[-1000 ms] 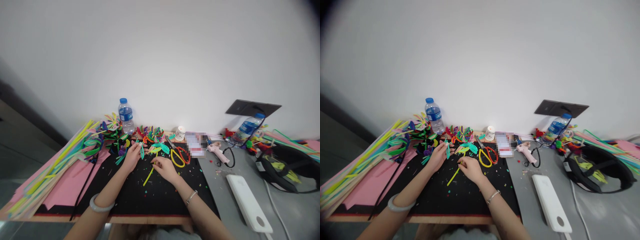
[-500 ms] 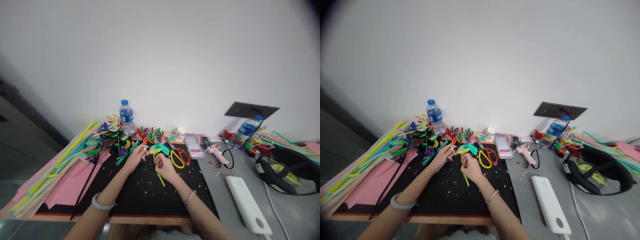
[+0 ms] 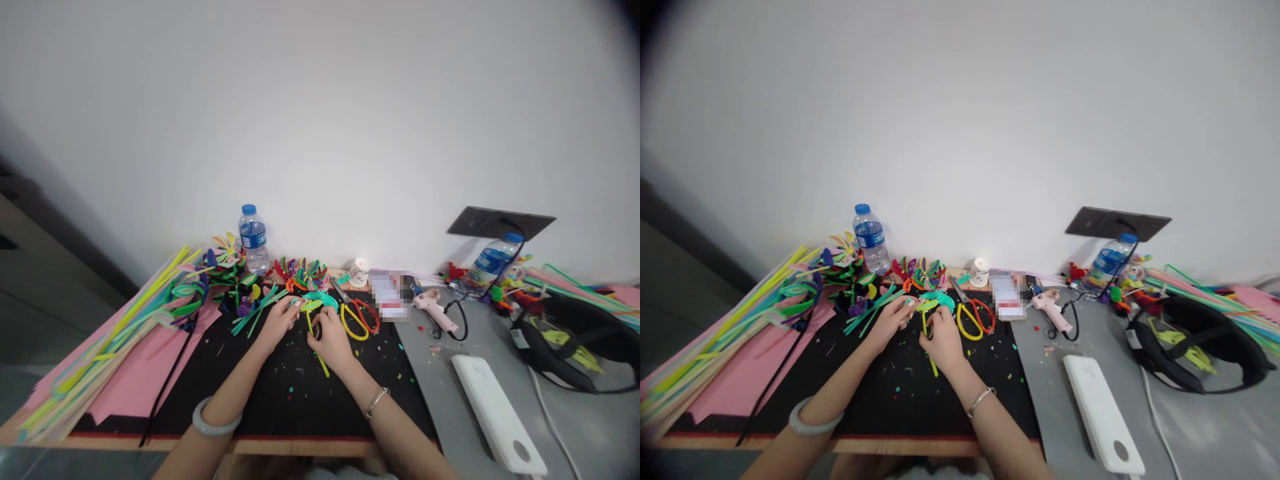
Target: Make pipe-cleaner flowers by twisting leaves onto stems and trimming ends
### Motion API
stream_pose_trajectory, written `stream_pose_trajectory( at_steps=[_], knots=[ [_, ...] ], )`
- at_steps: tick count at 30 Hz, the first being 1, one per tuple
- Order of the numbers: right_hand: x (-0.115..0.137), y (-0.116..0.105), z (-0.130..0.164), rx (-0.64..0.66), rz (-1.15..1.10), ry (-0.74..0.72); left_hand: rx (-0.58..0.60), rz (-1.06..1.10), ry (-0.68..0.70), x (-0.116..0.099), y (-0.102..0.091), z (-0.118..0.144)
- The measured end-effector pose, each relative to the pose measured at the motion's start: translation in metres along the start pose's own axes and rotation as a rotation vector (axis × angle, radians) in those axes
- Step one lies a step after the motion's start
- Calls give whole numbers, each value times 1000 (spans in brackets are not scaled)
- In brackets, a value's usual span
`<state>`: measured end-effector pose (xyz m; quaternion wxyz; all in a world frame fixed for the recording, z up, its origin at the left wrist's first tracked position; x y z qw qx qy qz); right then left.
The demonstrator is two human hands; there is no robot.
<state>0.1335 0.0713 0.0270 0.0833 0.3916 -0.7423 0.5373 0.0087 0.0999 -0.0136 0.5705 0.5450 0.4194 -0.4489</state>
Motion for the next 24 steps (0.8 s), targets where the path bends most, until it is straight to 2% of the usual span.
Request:
stream_pose_trajectory(
  at_steps=[5,8,11,14,19,24],
  knots=[
    [-7,-3,-3,-22,-139,20,28,-15,59,-5,1,3],
    [-24,-5,-4,-31,-304,152,36,-72,114,-10,1,4],
    [-37,6,0,36,-523,293,48,-203,170,-15,3,6],
    [-35,15,1,105,-678,322,56,-329,200,-17,6,8],
    [-33,19,1,150,-679,339,69,-453,247,-23,11,12],
    [-35,20,1,162,-670,346,51,-417,271,-27,10,12]
  ],
)
Point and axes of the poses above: each hand's wrist, its own z-axis away from the middle knuckle, its own y-axis out of the palm, x = y × z, the point moved 10 cm from there along -z, towards the middle knuckle, and after that the axes turned 9 degrees about z, right-handed, at the moved point
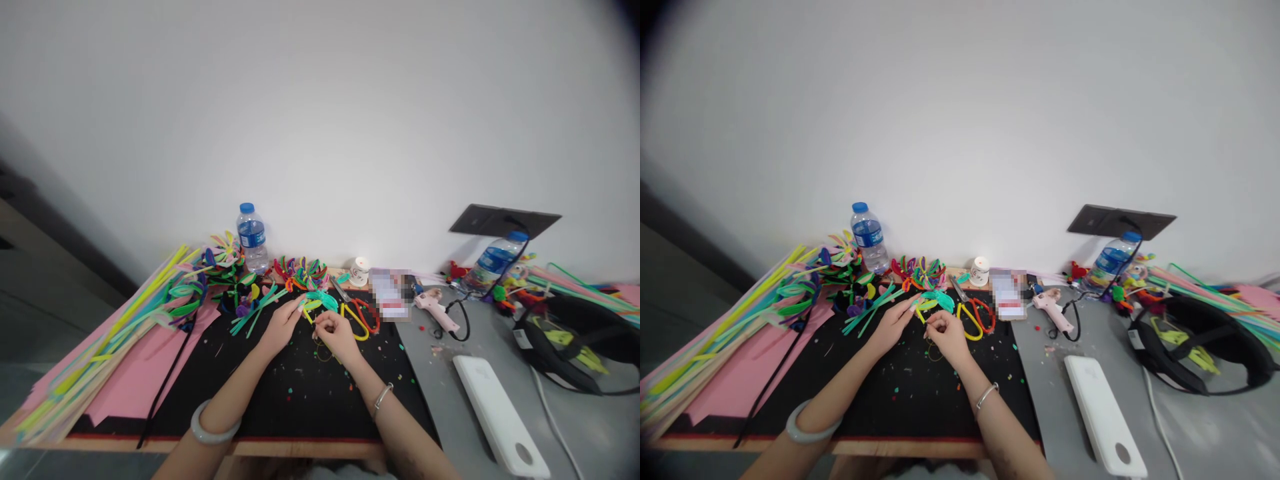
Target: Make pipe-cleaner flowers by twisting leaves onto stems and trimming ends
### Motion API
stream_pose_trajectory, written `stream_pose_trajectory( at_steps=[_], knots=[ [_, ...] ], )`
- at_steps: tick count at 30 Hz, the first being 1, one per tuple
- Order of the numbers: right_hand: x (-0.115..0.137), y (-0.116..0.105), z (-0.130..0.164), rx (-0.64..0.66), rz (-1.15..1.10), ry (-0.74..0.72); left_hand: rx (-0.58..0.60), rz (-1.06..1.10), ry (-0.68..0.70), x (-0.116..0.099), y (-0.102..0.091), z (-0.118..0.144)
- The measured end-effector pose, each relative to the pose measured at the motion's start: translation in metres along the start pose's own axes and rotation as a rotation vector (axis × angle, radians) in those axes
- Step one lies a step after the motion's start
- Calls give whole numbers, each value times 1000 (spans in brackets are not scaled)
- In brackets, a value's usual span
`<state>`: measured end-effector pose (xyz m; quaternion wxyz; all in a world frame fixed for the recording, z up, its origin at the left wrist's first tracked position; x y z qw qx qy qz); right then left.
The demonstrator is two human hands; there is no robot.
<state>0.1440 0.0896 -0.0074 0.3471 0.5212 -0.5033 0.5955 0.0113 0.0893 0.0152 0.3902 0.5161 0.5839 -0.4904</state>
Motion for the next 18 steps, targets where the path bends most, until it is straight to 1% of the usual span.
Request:
stream_pose_trajectory(
  at_steps=[2,6,10,13,15,18],
  knots=[
    [-1,1,0,6,4,4,-9,23,6,-1,-1,0],
    [0,0,0,5,-30,7,24,51,3,-2,4,1],
    [2,-2,0,-13,-87,10,1,119,-92,4,4,4],
    [4,-4,0,-30,-114,9,37,146,-145,8,10,6],
    [6,-6,1,-37,-119,11,84,142,-101,1,16,6],
    [8,-6,2,-34,-114,16,182,82,11,-15,29,7]
  ],
)
Point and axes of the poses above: each hand's wrist, its own z-axis away from the middle knuckle, its own y-axis out of the palm, x = y × z, the point moved 10 cm from there along -z, towards the middle knuckle, and after that the axes turned 9 degrees about z, right-handed, at the moved point
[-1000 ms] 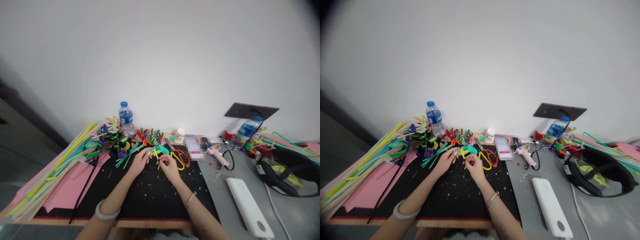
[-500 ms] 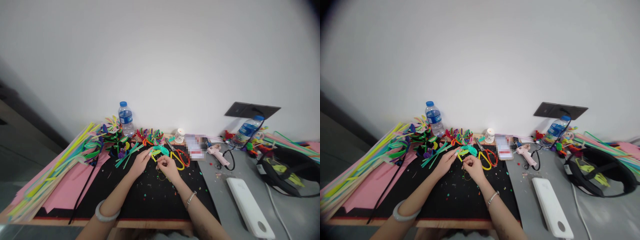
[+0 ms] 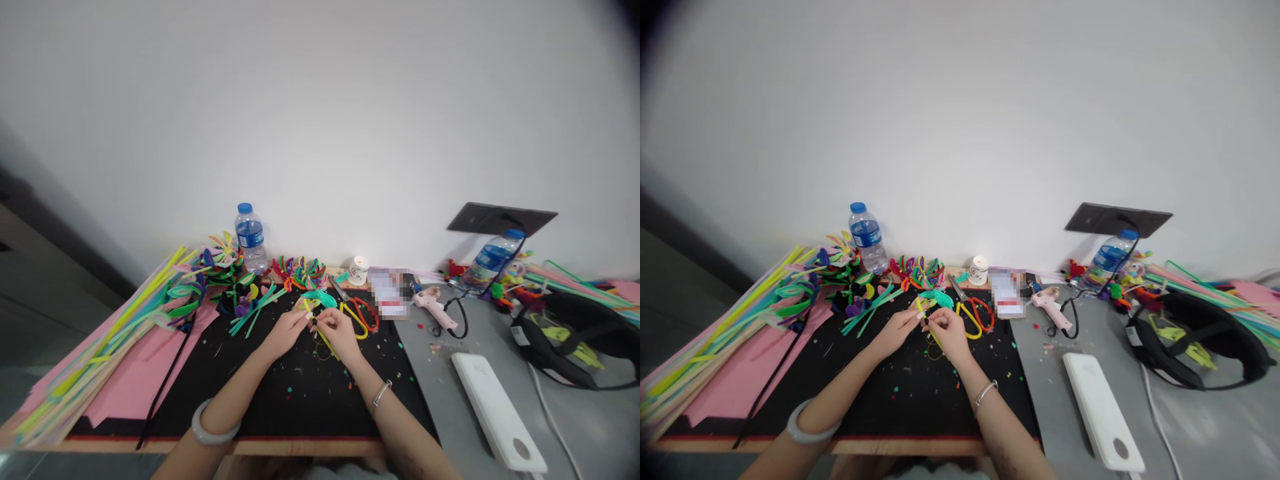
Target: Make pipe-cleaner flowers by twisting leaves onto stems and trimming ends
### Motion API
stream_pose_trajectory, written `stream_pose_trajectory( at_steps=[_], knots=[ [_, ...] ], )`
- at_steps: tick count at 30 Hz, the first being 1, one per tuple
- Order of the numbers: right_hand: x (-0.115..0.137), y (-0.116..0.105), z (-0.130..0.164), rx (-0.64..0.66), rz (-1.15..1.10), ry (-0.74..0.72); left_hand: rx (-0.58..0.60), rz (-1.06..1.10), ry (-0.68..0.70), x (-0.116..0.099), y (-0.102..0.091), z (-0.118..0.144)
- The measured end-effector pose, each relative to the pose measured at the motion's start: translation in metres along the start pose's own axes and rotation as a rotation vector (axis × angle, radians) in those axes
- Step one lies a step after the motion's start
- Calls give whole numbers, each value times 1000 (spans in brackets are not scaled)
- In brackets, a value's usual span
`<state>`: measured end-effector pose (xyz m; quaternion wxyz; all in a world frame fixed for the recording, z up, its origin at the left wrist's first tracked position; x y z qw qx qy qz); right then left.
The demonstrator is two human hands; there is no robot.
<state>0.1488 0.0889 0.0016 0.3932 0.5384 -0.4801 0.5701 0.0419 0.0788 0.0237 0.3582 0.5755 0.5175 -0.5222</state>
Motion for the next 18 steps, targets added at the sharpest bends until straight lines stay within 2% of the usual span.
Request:
stream_pose_trajectory(
  at_steps=[2,4,9,11,13,18],
  knots=[
    [1,1,0,6,-9,-6,39,-62,35,-5,6,0],
    [1,2,0,21,-22,-10,4,-98,57,-8,4,-1],
    [-3,9,-1,70,11,-2,-312,-114,59,-6,-36,3],
    [-3,10,0,77,38,-7,-398,-122,40,-4,-48,6],
    [-3,8,0,70,46,-5,-367,-125,26,-3,-46,5],
    [-6,-1,-1,5,17,16,-112,-93,56,-8,-14,0]
  ],
)
Point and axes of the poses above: each hand's wrist, its own z-axis away from the middle knuckle, its own y-axis out of the palm, x = y × z, the point moved 10 cm from there along -z, towards the middle knuckle, and after that the axes turned 9 degrees about z, right-handed, at the moved point
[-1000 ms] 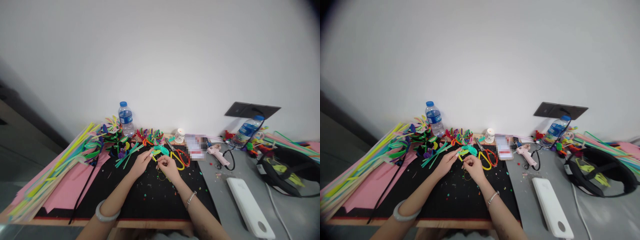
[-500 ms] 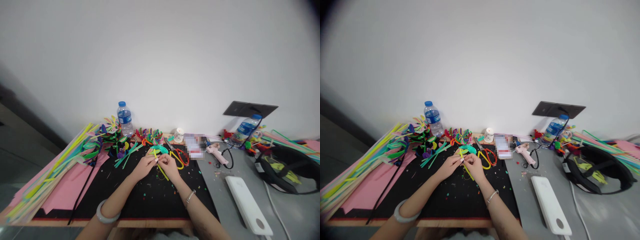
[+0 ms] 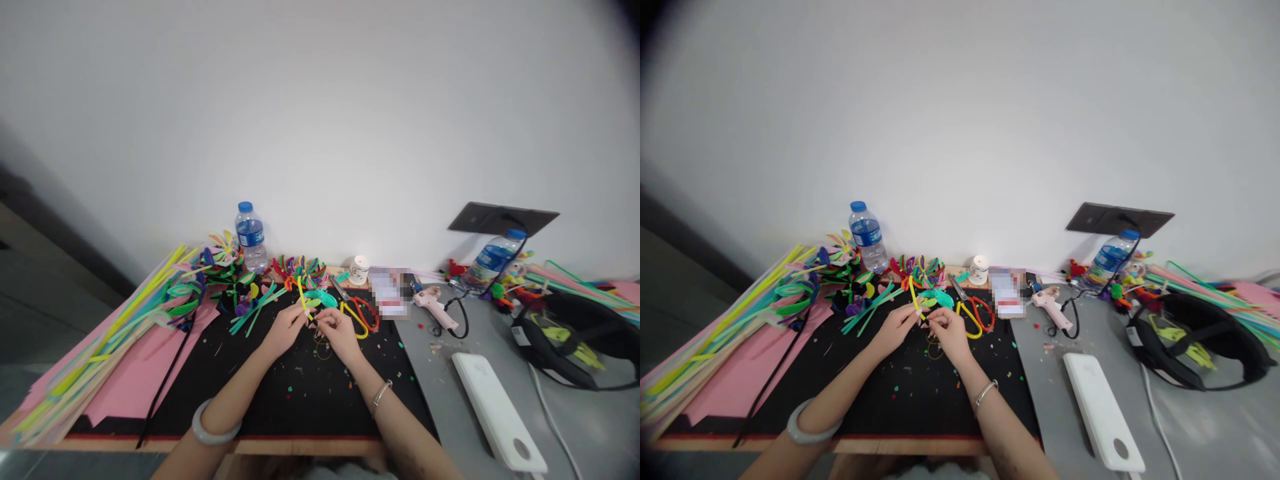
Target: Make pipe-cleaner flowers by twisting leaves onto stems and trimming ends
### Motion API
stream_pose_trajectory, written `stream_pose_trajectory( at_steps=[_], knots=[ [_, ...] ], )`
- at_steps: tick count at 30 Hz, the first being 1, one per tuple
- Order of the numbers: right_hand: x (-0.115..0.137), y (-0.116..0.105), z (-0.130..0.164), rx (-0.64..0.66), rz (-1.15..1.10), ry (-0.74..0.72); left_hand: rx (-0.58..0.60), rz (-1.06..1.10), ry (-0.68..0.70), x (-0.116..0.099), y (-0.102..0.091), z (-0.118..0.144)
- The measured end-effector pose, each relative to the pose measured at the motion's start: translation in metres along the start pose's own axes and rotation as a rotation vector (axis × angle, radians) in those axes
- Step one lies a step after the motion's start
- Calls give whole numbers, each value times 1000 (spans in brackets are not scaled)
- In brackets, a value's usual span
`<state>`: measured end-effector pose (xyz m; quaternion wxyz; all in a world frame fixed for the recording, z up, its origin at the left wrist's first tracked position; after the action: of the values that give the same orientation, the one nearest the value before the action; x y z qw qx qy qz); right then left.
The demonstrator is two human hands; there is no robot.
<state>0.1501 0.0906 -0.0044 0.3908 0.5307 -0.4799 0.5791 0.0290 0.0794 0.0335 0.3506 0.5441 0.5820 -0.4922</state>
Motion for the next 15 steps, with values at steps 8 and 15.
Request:
stream_pose_trajectory(
  at_steps=[8,15],
  knots=[
    [-1,-5,-2,-53,-11,-11,6,12,-24,6,1,1],
    [2,-3,0,-30,-9,14,-96,37,-41,6,-10,0]
  ],
)
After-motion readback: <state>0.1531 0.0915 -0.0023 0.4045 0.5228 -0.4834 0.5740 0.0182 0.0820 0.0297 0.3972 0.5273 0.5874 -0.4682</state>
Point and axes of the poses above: each hand's wrist, its own z-axis away from the middle knuckle, its own y-axis out of the palm, x = y × z, the point moved 10 cm from there along -z, towards the middle knuckle, and after that the axes turned 9 degrees about z, right-handed, at the moved point
